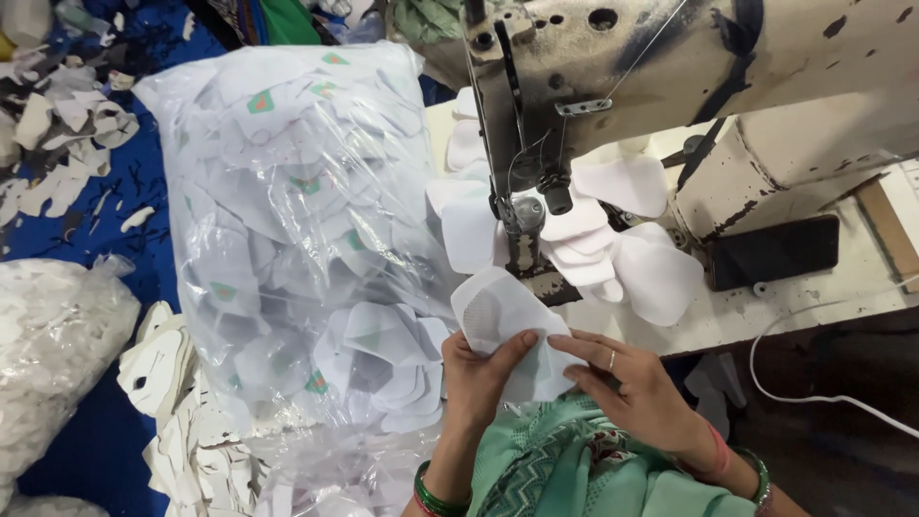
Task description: The person operates a sewing machine to stitch white fabric pieces, likely mask components. They pick up pieces from a plastic bag, align them under the needle, sew them, and place the finished items into a pile on the machine table.
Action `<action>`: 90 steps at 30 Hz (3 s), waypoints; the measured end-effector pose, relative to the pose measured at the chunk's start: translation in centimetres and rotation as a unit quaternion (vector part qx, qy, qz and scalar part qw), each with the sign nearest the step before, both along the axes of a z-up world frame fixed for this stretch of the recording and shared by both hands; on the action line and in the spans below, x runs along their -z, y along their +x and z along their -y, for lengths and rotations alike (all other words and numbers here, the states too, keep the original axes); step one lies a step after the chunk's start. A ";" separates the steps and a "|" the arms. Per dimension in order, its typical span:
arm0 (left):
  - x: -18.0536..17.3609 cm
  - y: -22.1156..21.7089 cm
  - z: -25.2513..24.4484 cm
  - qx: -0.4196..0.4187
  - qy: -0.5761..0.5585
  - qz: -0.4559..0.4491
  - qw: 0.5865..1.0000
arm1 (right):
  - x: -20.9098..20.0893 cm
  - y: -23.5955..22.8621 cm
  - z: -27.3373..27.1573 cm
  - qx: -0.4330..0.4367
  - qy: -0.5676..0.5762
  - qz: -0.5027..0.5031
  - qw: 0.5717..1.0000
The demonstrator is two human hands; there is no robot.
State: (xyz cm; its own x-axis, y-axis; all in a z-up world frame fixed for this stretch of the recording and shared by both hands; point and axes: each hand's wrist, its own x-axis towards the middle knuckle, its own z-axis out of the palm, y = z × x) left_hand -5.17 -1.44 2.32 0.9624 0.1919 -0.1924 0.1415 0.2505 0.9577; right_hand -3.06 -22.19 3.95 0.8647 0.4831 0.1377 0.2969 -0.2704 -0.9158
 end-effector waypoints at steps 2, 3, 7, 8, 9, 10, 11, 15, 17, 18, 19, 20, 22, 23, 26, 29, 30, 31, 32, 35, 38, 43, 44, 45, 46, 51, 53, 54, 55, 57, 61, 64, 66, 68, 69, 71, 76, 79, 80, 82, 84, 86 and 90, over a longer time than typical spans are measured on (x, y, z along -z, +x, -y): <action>-0.4 -0.1 0.0 0.001 0.001 -0.006 1.000 | 0.6 0.3 0.6 -0.014 0.082 -0.166 0.983; -0.5 -0.2 -0.1 0.002 0.002 -0.015 1.000 | 0.9 0.4 0.9 -0.026 0.159 -0.331 0.930; -0.6 -0.4 0.2 0.008 -0.001 -0.014 1.000 | 1.4 0.2 1.2 -0.007 0.164 -0.351 0.922; -0.5 -0.3 0.2 0.010 -0.016 -0.006 1.000 | 1.9 0.3 1.2 -0.018 0.148 -0.312 0.938; -0.4 -0.4 0.2 0.012 -0.032 0.000 0.999 | 2.4 0.1 1.2 -0.027 0.132 -0.275 0.952; -0.3 -0.3 0.2 0.011 -0.033 -0.002 0.999 | 2.2 0.1 1.0 -0.028 0.130 -0.277 0.952; -0.2 -0.3 0.2 0.008 -0.029 -0.007 1.000 | 1.9 0.0 0.7 -0.011 0.097 -0.220 0.970; 0.5 0.4 -0.1 0.010 -0.007 -0.006 1.000 | 1.7 0.5 -0.1 0.003 0.043 -0.099 0.994; 0.4 1.1 -0.2 0.008 -0.002 -0.013 1.000 | 1.1 1.0 -0.4 0.007 0.047 -0.098 0.994; 0.4 1.4 -0.3 0.005 0.003 -0.020 1.000 | 0.8 1.2 -0.6 0.011 0.052 -0.097 0.994; 0.3 1.7 -0.3 0.007 0.003 -0.021 1.000 | 1.2 1.5 -0.3 0.012 0.051 -0.097 0.994; 0.2 2.1 -0.3 -0.001 0.000 -0.024 1.000 | 1.7 1.9 0.0 0.001 0.121 -0.224 0.967; 0.4 2.6 -0.1 -0.006 -0.004 -0.030 1.000 | 2.2 2.4 0.5 -0.007 0.188 -0.347 0.919; 0.7 2.8 0.0 -0.004 -0.005 -0.018 1.000 | 2.3 2.6 0.6 -0.007 0.179 -0.356 0.917; 0.9 3.7 0.3 0.000 -0.011 -0.007 1.000 | 3.3 3.1 0.8 -0.006 0.166 -0.304 0.938; 0.9 4.8 0.5 -0.002 -0.026 -0.011 1.000 | 3.7 3.8 0.6 0.006 0.125 -0.222 0.967; 1.0 5.2 0.6 -0.003 -0.036 -0.016 0.999 | 3.6 4.1 0.6 0.018 0.088 -0.202 0.975; 1.7 5.6 0.5 -0.005 -0.038 -0.016 0.999 | 3.3 4.7 0.6 0.017 0.085 -0.202 0.975; 2.4 6.1 0.5 -0.014 -0.057 -0.015 0.998 | 3.1 5.3 0.5 0.011 0.059 -0.188 0.980; 4.8 7.6 0.0 -0.044 -0.082 -0.009 0.996 | 1.9 7.6 -0.5 -0.011 0.018 -0.165 0.986; 6.2 9.3 -1.1 -0.089 -0.118 0.008 0.989 | 2.1 10.2 -2.1 -0.045 0.014 -0.156 0.987; 5.1 12.7 -3.2 -0.147 -0.148 0.004 0.978 | 2.2 13.7 -4.4 -0.069 0.010 -0.167 0.983; 4.7 13.2 -3.6 -0.144 -0.140 -0.012 0.980 | 2.3 14.0 -4.7 -0.063 0.016 -0.169 0.983; 4.2 13.6 -4.0 -0.142 -0.131 -0.029 0.981 | 2.6 14.3 -5.0 -0.057 0.023 -0.173 0.983; 4.0 14.1 -4.3 -0.141 -0.130 -0.031 0.981 | 3.2 14.4 -5.2 -0.056 0.024 -0.175 0.983; 3.6 15.1 -5.3 -0.099 -0.097 -0.012 0.990 | 4.9 14.4 -6.1 -0.024 0.137 -0.215 0.967; 3.4 14.8 -5.0 -0.094 -0.095 0.026 0.991 | 5.1 13.9 -6.3 -0.017 0.131 -0.198 0.971; 3.3 14.9 -4.9 -0.089 -0.095 0.064 0.989 | 5.1 13.8 -6.4 -0.010 0.122 -0.180 0.976; 3.4 14.0 -4.5 -0.087 -0.093 0.065 0.990 | 5.3 13.5 -6.5 -0.008 0.125 -0.179 0.976; 3.8 12.3 -3.5 -0.150 -0.036 0.095 0.983 | 5.6 13.1 -6.6 0.001 0.122 -0.153 0.981; 12.9 5.8 -0.4 -0.194 0.305 0.199 0.911 | 4.6 12.6 -6.9 0.028 0.059 -0.155 0.986; 9.8 6.4 0.7 -0.092 0.147 0.230 0.958 | 3.8 12.7 -6.8 0.067 -0.079 -0.099 0.990; 5.7 8.4 1.0 -0.121 0.041 0.142 0.982 | 3.2 12.9 -6.4 0.008 0.007 -0.033 0.999; 5.4 9.4 0.7 -0.147 -0.060 0.106 0.982 | 4.2 13.1 -2.2 0.045 0.005 0.054 0.998; 5.2 9.9 0.6 -0.168 -0.158 0.066 0.971 | 4.7 13.3 -0.2 0.084 0.004 0.138 0.987; 7.0 10.3 -0.2 -0.157 -0.212 0.073 0.962 | 0.1 13.7 3.5 0.230 0.070 0.181 0.954; 7.7 10.5 -1.1 -0.141 -0.307 0.046 0.940 | 13.1 18.5 19.7 0.506 -0.063 0.260 0.820; 8.0 10.1 -1.2 -0.136 -0.311 0.030 0.940 | 8.1 17.3 15.2 0.472 -0.234 0.444 0.725; 7.3 10.1 -1.1 -0.134 -0.305 0.034 0.942 | 6.7 16.9 14.4 0.450 -0.251 0.498 0.698; 6.8 9.8 -1.1 -0.131 -0.300 0.039 0.944 | 7.3 16.6 15.8 0.424 -0.269 0.549 0.669; 7.1 9.4 -1.6 -0.101 -0.298 0.042 0.948 | 11.4 17.1 20.1 0.438 -0.172 0.363 0.804; 6.4 9.8 -1.6 -0.084 -0.313 0.038 0.945 | 6.0 15.4 16.1 0.470 -0.131 0.322 0.812; 5.9 10.5 -1.9 -0.048 -0.369 0.035 0.927 | 7.0 12.8 12.2 0.449 -0.110 0.277 0.842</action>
